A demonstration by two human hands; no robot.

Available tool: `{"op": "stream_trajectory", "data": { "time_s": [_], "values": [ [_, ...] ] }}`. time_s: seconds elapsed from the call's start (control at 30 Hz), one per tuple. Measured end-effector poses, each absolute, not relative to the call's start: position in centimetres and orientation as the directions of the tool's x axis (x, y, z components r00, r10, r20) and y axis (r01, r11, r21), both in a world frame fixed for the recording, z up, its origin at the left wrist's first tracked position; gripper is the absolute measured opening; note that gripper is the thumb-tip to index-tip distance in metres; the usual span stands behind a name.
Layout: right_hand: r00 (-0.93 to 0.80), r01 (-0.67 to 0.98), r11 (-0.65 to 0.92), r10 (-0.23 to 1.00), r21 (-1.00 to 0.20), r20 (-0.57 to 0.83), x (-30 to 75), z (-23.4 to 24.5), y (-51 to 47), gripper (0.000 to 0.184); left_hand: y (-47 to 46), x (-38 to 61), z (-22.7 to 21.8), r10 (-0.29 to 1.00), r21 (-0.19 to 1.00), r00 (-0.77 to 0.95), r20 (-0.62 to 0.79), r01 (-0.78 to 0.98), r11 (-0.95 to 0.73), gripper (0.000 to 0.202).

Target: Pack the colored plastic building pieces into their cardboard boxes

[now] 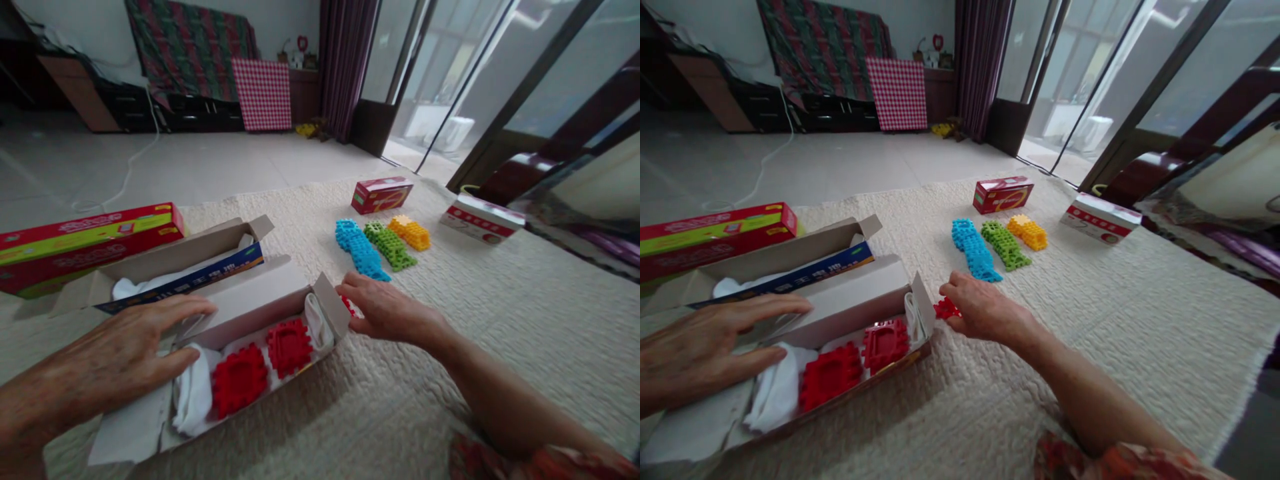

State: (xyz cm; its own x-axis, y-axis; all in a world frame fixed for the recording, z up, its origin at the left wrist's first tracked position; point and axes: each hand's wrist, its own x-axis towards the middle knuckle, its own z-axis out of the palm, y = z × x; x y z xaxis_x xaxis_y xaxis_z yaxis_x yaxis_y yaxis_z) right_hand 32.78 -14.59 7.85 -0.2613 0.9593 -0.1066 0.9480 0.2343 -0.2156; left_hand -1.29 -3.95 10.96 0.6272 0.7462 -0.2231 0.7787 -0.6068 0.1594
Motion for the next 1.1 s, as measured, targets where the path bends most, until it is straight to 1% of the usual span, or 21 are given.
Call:
{"op": "stream_trajectory", "data": {
  "time_s": [0.1,0.27,0.33,0.4,0.5,0.57,0.63,0.7,0.8,0.87,0.93,1.0,1.1],
  "values": [
    [-0.249,0.951,0.216,0.959,-0.222,-0.136,32.6,7.6,-14.5,0.018,-4.1,-1.3,10.9,0.755,0.153,0.624,-0.203,0.782,-0.605,0.052],
    [-0.243,0.953,0.202,0.954,-0.225,-0.172,32.4,7.8,-14.2,0.017,-4.1,-1.3,10.8,0.757,0.151,0.621,-0.204,0.784,-0.602,0.05],
    [-0.251,0.948,0.208,0.954,-0.241,-0.165,32.7,7.8,-14.2,0.016,-4.1,-1.3,10.8,0.754,0.149,0.625,-0.201,0.78,-0.607,0.05],
    [-0.257,0.939,0.216,0.958,-0.268,-0.129,33.0,7.7,-14.2,0.017,-4.1,-1.3,11.0,0.751,0.148,0.63,-0.197,0.777,-0.612,0.049],
    [-0.243,0.937,0.22,0.969,-0.272,-0.054,33.9,7.9,-14.1,0.02,-4.2,-1.0,11.3,0.748,0.155,0.631,-0.205,0.775,-0.612,0.047],
    [-0.218,0.946,0.213,0.976,-0.243,0.007,34.6,8.4,-14.2,0.019,-4.2,-0.9,11.6,0.739,0.164,0.635,-0.225,0.772,-0.614,0.047],
    [-0.177,0.96,0.194,0.979,-0.202,0.1,35.5,9.4,-14.3,0.019,-4.1,-0.9,11.7,0.732,0.177,0.64,-0.232,0.768,-0.615,0.047],
    [-0.143,0.968,0.185,0.962,-0.171,0.231,36.1,10.8,-14.5,0.021,-4.0,-1.1,11.6,0.728,0.198,0.646,-0.23,0.763,-0.615,0.05],
    [-0.157,0.957,0.24,0.901,-0.163,0.404,35.4,13.2,-14.8,0.025,-3.9,-1.4,11.5,0.708,0.239,0.665,-0.237,0.746,-0.621,0.055],
    [-0.194,0.934,0.302,0.877,-0.189,0.44,33.5,14.7,-15.0,0.026,-3.9,-1.6,11.6,0.702,0.263,0.67,-0.242,0.742,-0.617,0.054],
    [-0.258,0.896,0.38,0.866,-0.23,0.429,30.6,15.7,-15.0,0.026,-4.0,-1.6,11.8,0.702,0.273,0.665,-0.255,0.746,-0.607,0.053],
    [-0.356,0.839,0.467,0.859,-0.278,0.369,27.4,16.0,-14.8,0.024,-4.1,-1.6,12.0,0.7,0.277,0.666,-0.257,0.745,-0.607,0.051],
    [-0.486,0.776,0.519,0.854,-0.359,0.185,23.1,15.6,-13.9,0.017,-4.2,-1.6,12.1,0.699,0.291,0.671,-0.25,0.74,-0.606,0.049]
  ]
}}
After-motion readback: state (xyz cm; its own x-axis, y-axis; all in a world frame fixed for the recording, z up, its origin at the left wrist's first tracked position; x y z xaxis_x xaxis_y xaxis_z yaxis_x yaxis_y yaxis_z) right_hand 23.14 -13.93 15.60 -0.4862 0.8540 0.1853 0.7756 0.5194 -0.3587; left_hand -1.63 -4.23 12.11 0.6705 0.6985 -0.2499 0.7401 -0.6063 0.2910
